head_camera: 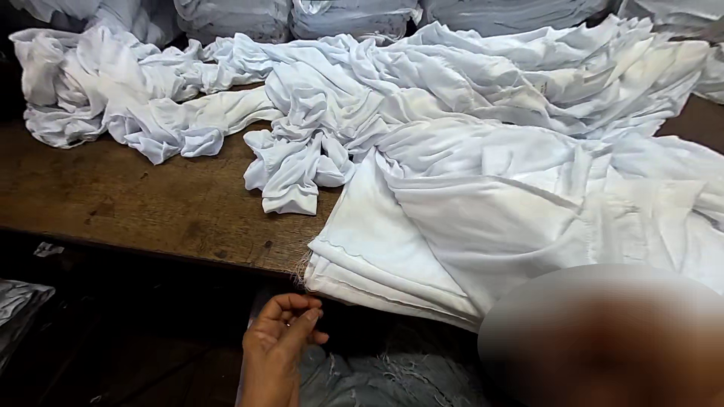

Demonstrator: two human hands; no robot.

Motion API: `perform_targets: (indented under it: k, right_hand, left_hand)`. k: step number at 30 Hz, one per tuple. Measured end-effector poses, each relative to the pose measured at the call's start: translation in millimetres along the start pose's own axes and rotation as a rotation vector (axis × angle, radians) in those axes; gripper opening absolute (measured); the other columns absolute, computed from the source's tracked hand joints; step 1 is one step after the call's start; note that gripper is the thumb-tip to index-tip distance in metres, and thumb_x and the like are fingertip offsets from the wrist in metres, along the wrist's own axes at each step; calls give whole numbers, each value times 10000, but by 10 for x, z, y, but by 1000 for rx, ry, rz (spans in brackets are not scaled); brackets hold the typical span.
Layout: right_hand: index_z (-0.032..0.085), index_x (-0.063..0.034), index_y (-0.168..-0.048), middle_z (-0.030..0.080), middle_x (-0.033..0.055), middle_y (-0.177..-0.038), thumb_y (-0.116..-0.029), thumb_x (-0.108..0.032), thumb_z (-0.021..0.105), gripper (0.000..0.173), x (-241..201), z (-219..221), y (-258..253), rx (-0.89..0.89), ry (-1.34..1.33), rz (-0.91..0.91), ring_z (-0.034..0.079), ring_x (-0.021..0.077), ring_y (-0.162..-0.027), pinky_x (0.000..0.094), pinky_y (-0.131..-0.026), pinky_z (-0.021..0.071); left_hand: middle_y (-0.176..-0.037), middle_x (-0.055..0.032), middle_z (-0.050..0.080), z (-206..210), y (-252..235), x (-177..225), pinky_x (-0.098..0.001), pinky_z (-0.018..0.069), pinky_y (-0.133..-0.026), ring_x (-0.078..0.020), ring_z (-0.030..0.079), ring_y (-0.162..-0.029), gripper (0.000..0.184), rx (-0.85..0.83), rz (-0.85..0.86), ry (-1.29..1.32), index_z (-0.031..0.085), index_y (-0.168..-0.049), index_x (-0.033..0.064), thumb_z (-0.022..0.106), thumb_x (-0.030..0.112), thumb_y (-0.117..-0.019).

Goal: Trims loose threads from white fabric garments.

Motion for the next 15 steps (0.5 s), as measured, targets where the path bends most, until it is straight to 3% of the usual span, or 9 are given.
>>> perform_targets:
  k: [2,5,9,12,15]
  right_hand:
    - [679,-46,-981,681,120,-817,-998,-244,596,215,-26,622,-1,-27,151,-106,657,240,-711,398,-564,519]
    - [687,-102,-988,622,39,-771,-973,-298,589,220,146,1183,-49,87,228,-215,615,184,-636,343,-477,470]
    - [682,-80,-1053,630,33,-785,-1013,-271,539,242,120,1194,-211,161,149,-200,604,153,-642,319,-507,473]
    - [691,-66,-991,589,47,-777,-957,-175,556,176,133,1163,-368,168,276,-189,567,188,-589,342,-454,424]
    - [678,-95,-903,586,8,-761,-925,-148,542,148,184,1143,-440,147,221,-173,562,144,-593,321,-461,425]
  left_hand:
    - [-986,-229,705,50,20,-68,-388,627,-655,-286,729,-836,122,-18,-60,42,623,-1042,-74,628,-45,-923]
    - [-956,-230,695,116,71,-75,-389,625,-629,-288,718,-790,110,-99,-22,42,635,-1024,-85,631,-38,-925]
    - [-940,-223,700,118,143,-51,-354,618,-569,-260,716,-733,112,-171,91,30,644,-1033,-91,647,-51,-928]
    - [-947,-214,706,147,199,-5,-328,605,-537,-232,712,-714,129,-249,120,55,659,-1064,-97,633,-53,-946]
    - [-966,-209,716,242,232,53,-325,605,-546,-228,720,-734,158,-343,122,63,678,-1099,-97,622,-46,-961]
Point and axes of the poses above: each hand's wrist, its own y-axis away from the middle knuckle, its own z-axis out of the palm, x = y × z, the point moved 3 cm from there along -y, towards the middle knuckle
